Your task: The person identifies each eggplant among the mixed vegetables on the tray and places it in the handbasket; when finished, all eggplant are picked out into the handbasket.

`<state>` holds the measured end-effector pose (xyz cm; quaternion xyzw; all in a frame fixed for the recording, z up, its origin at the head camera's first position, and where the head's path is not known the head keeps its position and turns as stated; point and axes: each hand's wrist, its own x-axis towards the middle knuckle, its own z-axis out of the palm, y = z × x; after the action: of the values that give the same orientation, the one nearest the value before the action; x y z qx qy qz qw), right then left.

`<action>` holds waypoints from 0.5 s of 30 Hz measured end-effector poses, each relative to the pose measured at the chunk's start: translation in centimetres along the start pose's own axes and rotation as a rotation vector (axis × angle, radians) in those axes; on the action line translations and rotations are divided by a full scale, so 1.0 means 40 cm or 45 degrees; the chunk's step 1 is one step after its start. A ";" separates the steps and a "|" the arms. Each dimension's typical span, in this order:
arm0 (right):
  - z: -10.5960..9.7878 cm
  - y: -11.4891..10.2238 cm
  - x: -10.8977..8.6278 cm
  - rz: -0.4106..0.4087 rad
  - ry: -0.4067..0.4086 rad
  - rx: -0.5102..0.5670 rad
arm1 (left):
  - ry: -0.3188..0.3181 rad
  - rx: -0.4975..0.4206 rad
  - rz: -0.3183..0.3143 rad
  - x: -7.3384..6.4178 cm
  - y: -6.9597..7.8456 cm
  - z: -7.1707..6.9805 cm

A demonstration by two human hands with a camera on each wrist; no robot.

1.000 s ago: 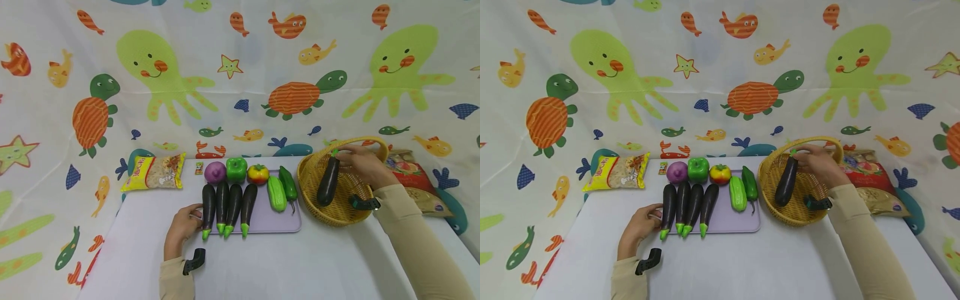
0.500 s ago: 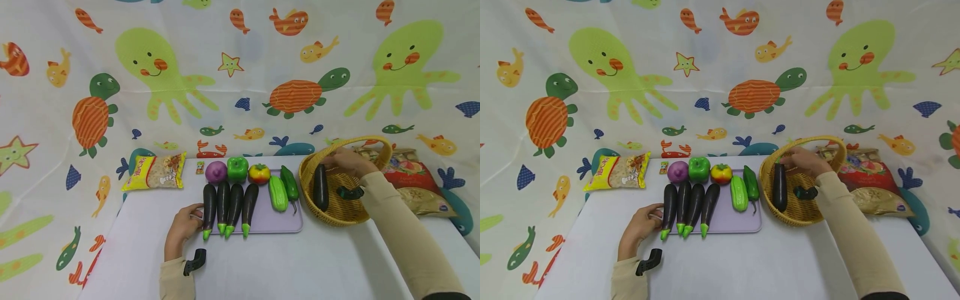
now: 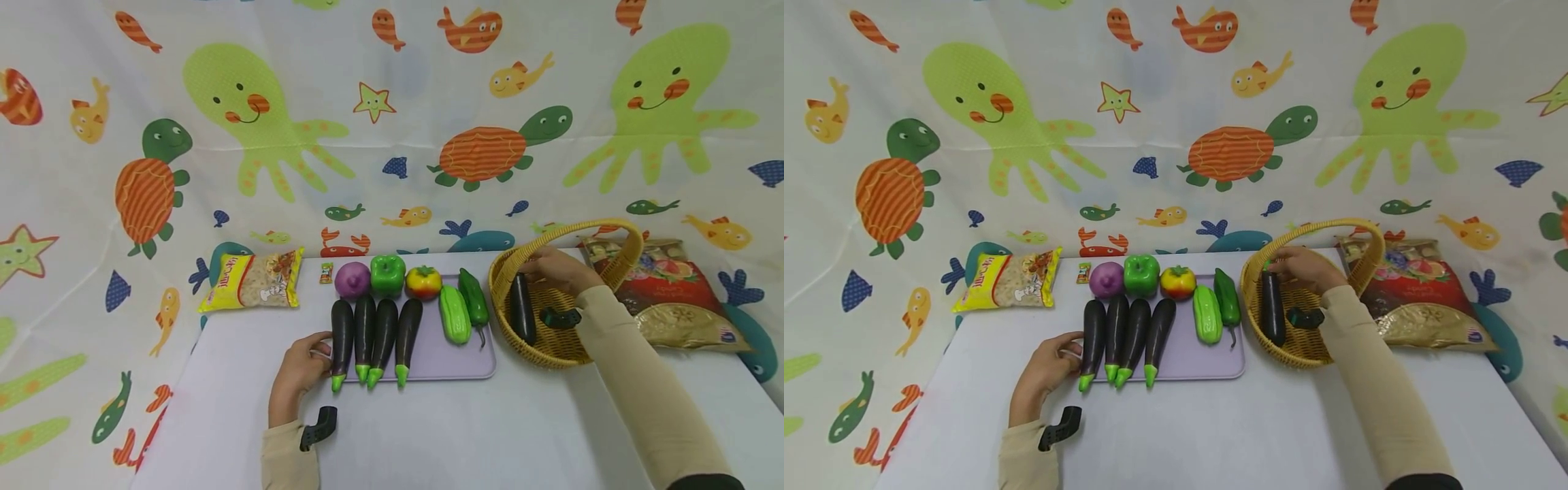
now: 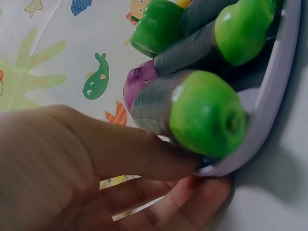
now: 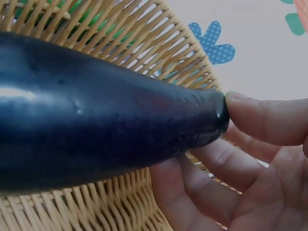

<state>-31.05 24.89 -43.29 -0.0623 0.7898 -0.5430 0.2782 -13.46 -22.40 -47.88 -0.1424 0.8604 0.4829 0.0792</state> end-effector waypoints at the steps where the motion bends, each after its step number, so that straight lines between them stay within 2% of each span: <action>1: 0.002 0.001 0.002 0.005 0.010 0.002 | 0.004 0.000 0.002 0.000 0.000 0.000; 8: 0.011 0.016 0.010 0.010 0.024 -0.015 | -0.006 -0.024 0.017 -0.001 0.002 0.000; 15: 0.023 0.027 0.014 0.022 0.050 0.037 | -0.011 -0.041 0.007 0.002 -0.001 0.000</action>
<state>-30.84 24.36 -44.69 -0.0408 0.7878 -0.5531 0.2680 -13.52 -22.43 -47.92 -0.1393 0.8525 0.4976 0.0794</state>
